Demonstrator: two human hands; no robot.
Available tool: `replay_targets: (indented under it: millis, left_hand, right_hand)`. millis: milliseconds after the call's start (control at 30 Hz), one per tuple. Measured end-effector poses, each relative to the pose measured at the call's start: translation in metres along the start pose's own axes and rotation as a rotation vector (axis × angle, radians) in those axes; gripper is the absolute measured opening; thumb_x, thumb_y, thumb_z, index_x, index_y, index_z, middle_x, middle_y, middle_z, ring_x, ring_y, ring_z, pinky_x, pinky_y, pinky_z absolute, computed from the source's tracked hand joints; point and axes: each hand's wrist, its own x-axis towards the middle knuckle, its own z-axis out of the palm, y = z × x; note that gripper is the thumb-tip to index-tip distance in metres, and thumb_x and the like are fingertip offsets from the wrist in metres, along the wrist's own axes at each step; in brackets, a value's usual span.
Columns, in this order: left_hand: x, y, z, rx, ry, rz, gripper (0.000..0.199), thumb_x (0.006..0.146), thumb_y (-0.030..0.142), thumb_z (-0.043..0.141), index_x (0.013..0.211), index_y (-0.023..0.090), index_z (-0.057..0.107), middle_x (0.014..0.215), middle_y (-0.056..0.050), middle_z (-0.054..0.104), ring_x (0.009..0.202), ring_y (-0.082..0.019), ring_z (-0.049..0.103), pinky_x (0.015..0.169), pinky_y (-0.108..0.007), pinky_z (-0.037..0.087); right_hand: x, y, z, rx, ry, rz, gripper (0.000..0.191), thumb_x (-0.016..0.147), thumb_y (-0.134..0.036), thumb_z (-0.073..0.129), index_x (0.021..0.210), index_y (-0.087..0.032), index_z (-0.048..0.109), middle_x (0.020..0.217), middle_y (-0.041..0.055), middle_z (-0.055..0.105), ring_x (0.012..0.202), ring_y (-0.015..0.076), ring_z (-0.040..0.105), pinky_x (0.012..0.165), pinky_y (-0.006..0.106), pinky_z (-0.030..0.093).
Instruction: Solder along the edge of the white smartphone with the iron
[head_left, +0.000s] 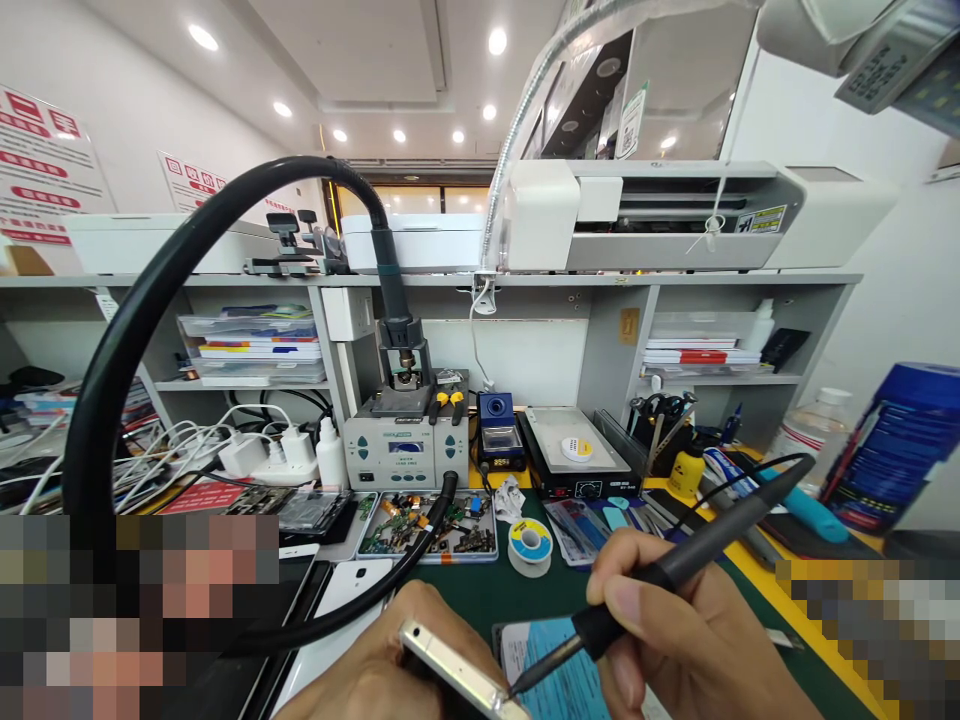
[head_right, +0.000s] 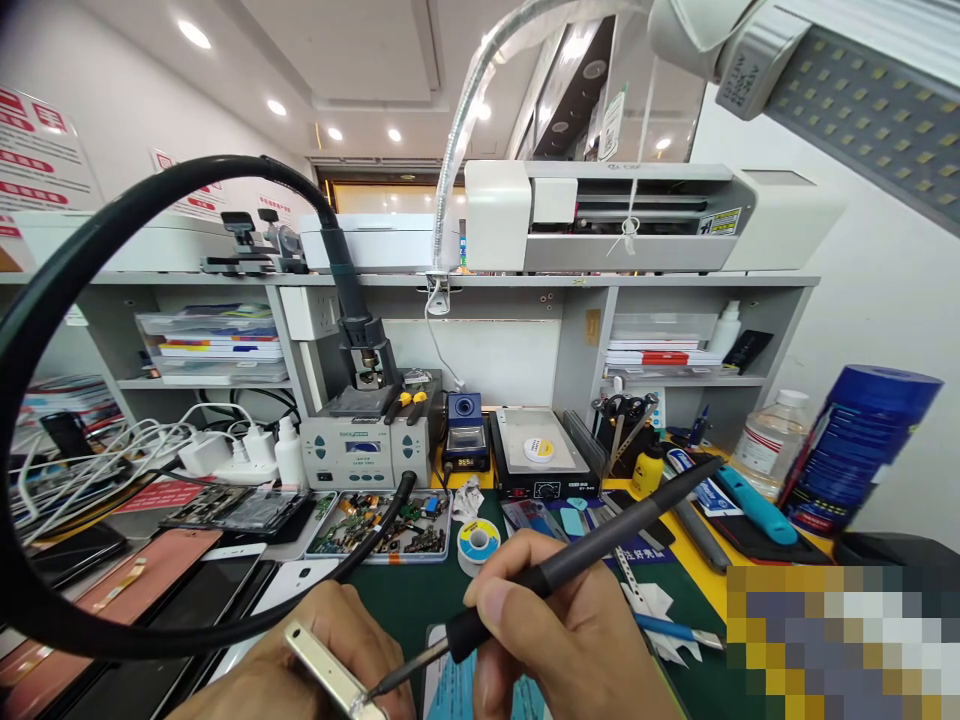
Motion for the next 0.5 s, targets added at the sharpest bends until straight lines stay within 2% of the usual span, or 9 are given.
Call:
replay_targets:
  millis: [500]
  left_hand:
    - [-0.0008, 0.0047, 0.0037, -0.020, 0.028, -0.048, 0.032, 0.099, 0.043, 0.071, 0.113, 0.014, 0.074, 0.110, -0.006, 0.076, 0.092, -0.023, 0.074, 0.080, -0.038, 0.063]
  right_hand:
    - [-0.0007, 0.0006, 0.0026, -0.022, 0.015, -0.026, 0.042, 0.079, -0.053, 0.093, 0.077, -0.017, 0.071, 0.047, -0.0014, 0.070, 0.038, 0.0102, 0.065, 0.039, 0.013, 0.047]
